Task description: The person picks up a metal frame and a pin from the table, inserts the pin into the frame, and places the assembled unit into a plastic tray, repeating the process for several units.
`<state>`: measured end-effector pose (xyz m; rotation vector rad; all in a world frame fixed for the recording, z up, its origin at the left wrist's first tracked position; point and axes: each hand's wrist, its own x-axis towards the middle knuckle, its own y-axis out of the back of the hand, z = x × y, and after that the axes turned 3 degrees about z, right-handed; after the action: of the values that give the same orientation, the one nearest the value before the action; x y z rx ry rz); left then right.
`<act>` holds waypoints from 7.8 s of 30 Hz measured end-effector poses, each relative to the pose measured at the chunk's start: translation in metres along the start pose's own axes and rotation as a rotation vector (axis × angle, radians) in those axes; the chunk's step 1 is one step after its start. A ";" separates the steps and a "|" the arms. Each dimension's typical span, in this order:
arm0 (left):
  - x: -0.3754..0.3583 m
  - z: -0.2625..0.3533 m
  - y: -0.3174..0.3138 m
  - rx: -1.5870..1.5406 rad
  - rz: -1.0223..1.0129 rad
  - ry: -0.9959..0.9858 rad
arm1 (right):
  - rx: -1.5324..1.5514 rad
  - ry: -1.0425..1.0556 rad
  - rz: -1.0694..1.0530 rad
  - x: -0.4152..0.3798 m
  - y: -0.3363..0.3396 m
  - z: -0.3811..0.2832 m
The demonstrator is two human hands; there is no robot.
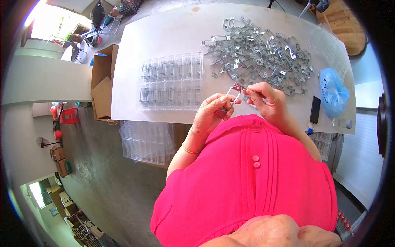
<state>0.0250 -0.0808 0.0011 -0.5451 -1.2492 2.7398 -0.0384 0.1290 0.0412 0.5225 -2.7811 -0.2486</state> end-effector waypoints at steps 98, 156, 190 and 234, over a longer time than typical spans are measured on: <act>0.002 -0.013 -0.018 1.145 -0.024 -0.581 | 0.120 -0.090 -0.082 -0.004 0.001 0.020; 0.002 0.000 0.219 1.574 0.873 -0.418 | 0.006 -0.091 -0.088 0.008 0.019 0.048; 0.039 0.006 0.279 2.060 0.878 0.104 | -0.052 -0.179 -0.139 0.001 -0.001 0.036; 0.169 -0.165 0.087 1.839 0.329 -0.191 | 0.138 -0.483 0.041 -0.084 0.126 0.047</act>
<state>-0.0684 0.0161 -0.2114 -0.1787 1.5273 2.7286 -0.0202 0.2817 0.0033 0.4898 -3.2936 -0.1940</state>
